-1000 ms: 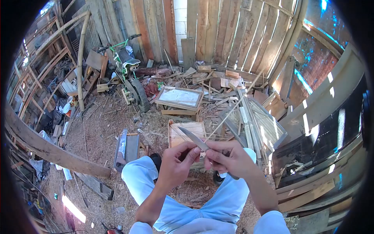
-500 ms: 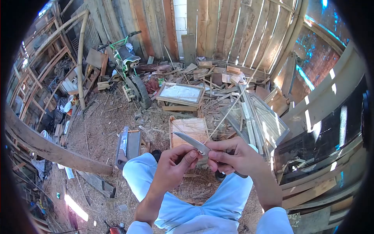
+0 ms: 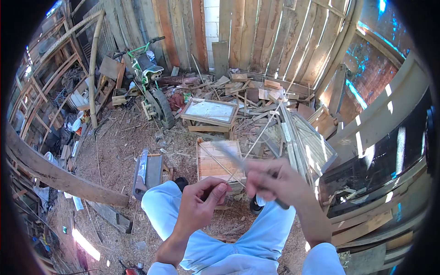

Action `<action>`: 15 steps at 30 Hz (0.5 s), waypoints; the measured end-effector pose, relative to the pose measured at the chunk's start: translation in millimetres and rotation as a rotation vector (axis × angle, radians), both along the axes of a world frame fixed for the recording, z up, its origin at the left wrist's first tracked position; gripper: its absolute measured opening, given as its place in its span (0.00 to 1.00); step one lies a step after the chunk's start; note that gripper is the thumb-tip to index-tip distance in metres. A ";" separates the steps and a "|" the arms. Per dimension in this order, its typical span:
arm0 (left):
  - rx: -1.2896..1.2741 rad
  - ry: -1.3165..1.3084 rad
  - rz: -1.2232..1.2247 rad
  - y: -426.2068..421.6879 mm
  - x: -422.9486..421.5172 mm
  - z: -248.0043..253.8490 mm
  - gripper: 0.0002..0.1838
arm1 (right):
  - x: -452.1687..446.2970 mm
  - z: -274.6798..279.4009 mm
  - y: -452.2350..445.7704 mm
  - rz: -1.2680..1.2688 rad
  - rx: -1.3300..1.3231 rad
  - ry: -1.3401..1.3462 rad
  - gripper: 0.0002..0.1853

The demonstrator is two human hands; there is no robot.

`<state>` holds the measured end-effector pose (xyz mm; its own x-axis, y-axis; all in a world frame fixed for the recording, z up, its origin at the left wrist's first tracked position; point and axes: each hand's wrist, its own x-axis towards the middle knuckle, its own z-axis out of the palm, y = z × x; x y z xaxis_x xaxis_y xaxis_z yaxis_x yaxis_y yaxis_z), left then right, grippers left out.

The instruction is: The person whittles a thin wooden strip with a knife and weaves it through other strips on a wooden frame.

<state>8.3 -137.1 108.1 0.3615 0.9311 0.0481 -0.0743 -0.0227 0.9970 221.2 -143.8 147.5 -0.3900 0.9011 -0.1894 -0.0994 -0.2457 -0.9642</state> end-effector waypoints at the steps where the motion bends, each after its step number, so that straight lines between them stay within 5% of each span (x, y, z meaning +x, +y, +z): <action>1: 0.018 -0.013 -0.003 1.0 0.3 0.4 0.08 | -3.8 -2.3 -1.5 0.004 0.000 0.002 0.19; 15: 0.087 0.054 0.014 -3.5 -2.6 -0.5 0.07 | 3.2 -2.7 1.3 0.093 -0.083 0.170 0.19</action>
<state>5.6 -140.5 107.6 0.3530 0.9292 0.1094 -0.0197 -0.1095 0.9938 224.4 -142.6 144.8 -0.5031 0.8441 -0.1857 -0.2322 -0.3390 -0.9117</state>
